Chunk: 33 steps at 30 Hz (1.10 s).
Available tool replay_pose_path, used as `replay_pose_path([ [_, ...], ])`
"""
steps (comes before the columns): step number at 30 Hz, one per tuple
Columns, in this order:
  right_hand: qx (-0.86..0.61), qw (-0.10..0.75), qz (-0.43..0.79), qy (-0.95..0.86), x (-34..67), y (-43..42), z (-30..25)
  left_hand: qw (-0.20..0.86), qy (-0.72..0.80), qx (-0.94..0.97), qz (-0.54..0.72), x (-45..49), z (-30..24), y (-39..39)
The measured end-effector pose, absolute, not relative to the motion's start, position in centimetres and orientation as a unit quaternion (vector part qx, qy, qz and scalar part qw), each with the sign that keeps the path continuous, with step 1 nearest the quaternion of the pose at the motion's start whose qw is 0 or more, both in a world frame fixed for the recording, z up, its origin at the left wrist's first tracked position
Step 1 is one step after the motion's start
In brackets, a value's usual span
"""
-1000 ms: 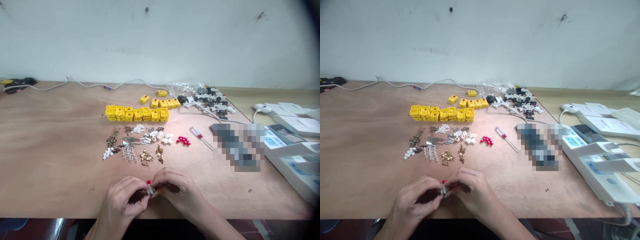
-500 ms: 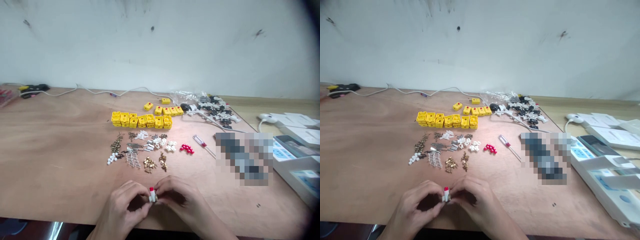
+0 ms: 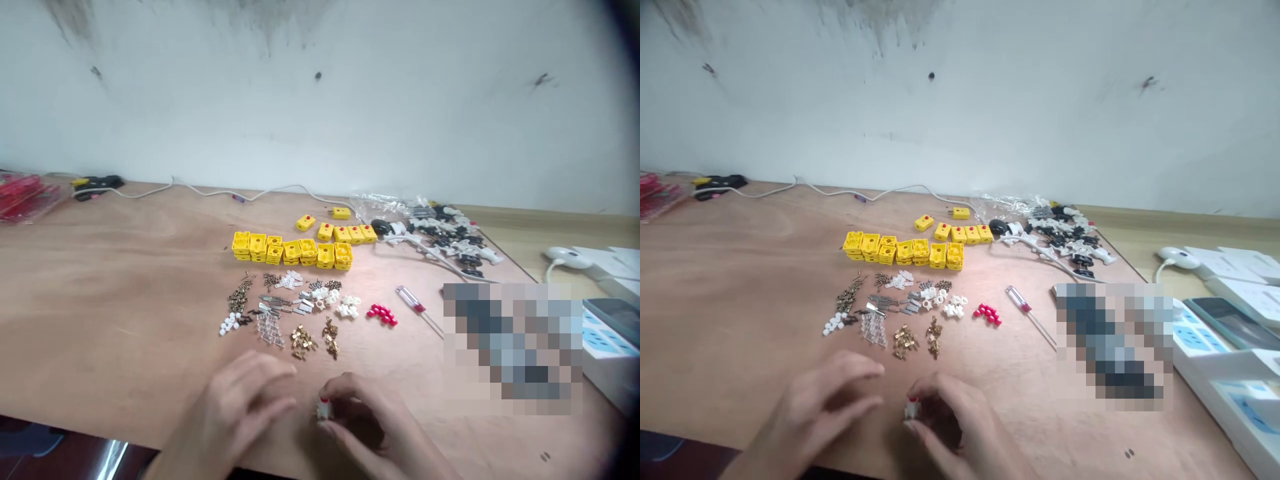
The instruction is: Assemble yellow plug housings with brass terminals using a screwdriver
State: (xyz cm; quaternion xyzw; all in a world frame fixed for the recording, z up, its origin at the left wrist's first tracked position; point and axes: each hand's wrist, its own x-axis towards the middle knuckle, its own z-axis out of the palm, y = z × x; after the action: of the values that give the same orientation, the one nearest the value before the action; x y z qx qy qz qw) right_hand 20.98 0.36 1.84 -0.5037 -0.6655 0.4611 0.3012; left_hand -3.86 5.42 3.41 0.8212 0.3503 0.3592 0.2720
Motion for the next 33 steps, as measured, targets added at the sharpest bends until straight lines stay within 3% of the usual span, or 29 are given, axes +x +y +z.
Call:
replay_pose_path([
  [5,-0.47,0.32,0.444,-0.693,21.6,1.0,0.8,0.114,0.494,0.8,0.323,-8.2,7.1,14.4],
  [10,-0.444,0.335,0.42,-0.717,21.6,1.4,0.0,0.186,0.517,0.8,0.241,-9.7,8.2,23.3],
  [15,-0.484,0.322,0.401,-0.708,21.3,1.1,0.5,0.247,0.501,0.801,0.214,-9.6,6.8,25.9],
  [25,-0.484,0.326,0.39,-0.712,21.1,0.8,1.4,0.196,0.556,0.758,0.279,-10.6,9.4,22.9],
  [29,-0.503,0.329,0.396,-0.694,21.1,0.5,2.0,0.14,0.485,0.829,0.242,-9.9,9.0,16.4],
  [33,-0.495,0.331,0.421,-0.684,21.0,0.6,2.0,0.105,0.413,0.874,0.235,-6.7,5.2,7.8],
])
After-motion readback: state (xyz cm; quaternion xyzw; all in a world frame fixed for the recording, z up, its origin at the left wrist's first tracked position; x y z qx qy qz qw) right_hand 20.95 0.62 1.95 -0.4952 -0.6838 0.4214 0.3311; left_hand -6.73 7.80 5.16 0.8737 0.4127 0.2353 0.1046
